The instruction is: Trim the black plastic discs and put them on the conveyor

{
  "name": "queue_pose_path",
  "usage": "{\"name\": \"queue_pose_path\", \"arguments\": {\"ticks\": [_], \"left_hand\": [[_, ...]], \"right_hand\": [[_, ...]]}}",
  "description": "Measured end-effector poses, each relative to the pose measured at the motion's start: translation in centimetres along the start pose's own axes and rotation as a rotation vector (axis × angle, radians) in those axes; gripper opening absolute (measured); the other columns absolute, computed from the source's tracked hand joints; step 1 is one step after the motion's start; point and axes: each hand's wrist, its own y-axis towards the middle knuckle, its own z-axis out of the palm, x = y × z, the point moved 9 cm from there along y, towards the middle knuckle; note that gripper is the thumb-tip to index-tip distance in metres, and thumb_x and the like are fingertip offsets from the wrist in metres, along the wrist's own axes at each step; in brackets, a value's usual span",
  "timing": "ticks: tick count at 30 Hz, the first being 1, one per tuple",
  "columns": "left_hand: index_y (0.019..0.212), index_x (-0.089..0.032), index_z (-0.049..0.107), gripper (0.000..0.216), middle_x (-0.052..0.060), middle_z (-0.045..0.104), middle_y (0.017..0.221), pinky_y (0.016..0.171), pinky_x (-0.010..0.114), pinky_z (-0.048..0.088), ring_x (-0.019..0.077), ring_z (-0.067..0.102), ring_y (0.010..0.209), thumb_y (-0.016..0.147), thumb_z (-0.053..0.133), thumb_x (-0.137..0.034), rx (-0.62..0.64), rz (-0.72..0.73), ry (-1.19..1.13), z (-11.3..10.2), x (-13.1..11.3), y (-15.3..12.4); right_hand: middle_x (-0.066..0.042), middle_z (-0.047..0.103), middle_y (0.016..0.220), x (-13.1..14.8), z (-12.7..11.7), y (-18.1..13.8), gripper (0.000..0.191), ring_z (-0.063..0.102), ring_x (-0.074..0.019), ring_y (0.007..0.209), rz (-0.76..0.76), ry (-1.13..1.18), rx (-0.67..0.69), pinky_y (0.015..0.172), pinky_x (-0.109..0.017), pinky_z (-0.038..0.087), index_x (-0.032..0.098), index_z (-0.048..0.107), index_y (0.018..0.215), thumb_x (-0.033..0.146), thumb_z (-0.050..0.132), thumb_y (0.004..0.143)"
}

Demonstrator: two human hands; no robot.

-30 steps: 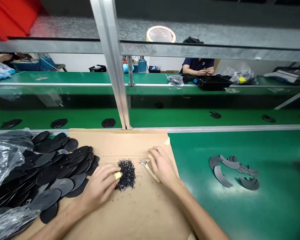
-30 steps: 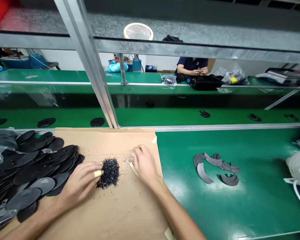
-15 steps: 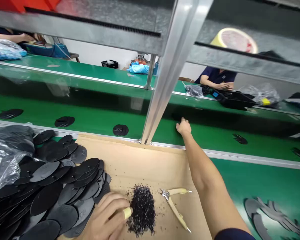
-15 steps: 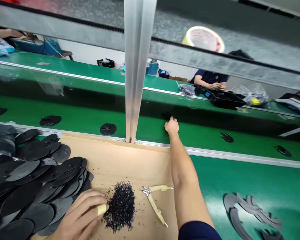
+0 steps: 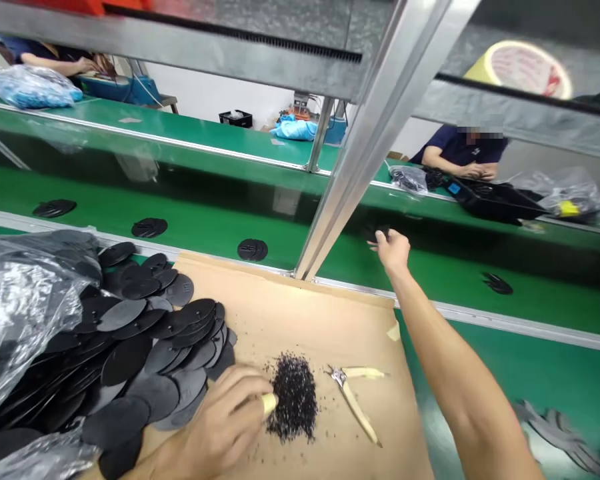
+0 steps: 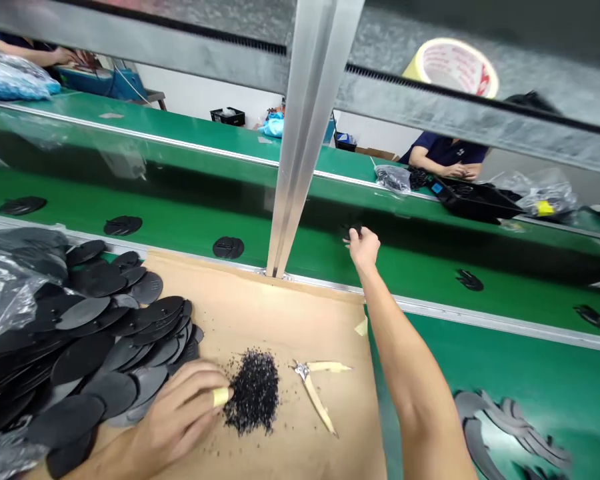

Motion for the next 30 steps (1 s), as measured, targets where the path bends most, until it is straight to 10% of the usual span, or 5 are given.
{"name": "queue_pose_path", "arguments": {"ticks": [7,12,24,30], "left_hand": [[0.125,-0.017,0.062,0.027,0.012,0.070,0.108,0.088,0.033,0.056,0.0200,0.066,0.099,0.100,0.057,-0.027,-0.057,-0.295,-0.207,-0.3,1.6,-1.2],[0.122,-0.013,0.064,0.049,0.009,0.071,0.098,0.070,0.026,0.054,0.0145,0.064,0.078,0.094,0.063,-0.054,-0.014,-0.688,-0.658,1.7,3.8,-2.3],[0.070,-0.013,0.062,0.055,0.000,0.060,0.062,0.054,0.020,0.043,0.0089,0.054,0.057,0.077,0.078,-0.065,0.083,-0.950,-0.943,3.3,4.8,-3.2],[0.091,-0.015,0.062,0.048,-0.004,0.058,0.069,0.056,0.018,0.043,0.0063,0.053,0.058,0.081,0.079,-0.058,-0.088,-0.907,-0.887,2.4,4.5,-3.4]], "right_hand": [[-0.009,0.070,0.079,4.4,1.2,-21.0,0.074,0.071,-0.0248,0.065,0.076,0.412,0.466,0.066,-0.037,0.066,0.015,0.072,0.096,0.085,0.077,0.075],[-0.008,0.071,0.077,6.4,5.5,-32.3,0.062,0.068,-0.0194,0.057,0.222,0.615,0.789,0.056,-0.028,0.062,0.013,0.075,0.095,0.074,0.080,0.082],[-0.003,0.067,0.072,7.6,6.5,-34.8,0.042,0.065,-0.0174,0.058,0.083,0.767,0.825,0.058,-0.027,0.060,0.016,0.074,0.092,0.057,0.076,0.096],[-0.008,0.070,0.088,9.7,2.5,-35.3,0.015,0.069,-0.0210,0.077,-0.590,0.264,0.360,0.068,-0.030,0.060,0.016,0.071,0.102,0.023,0.059,0.108]]}}
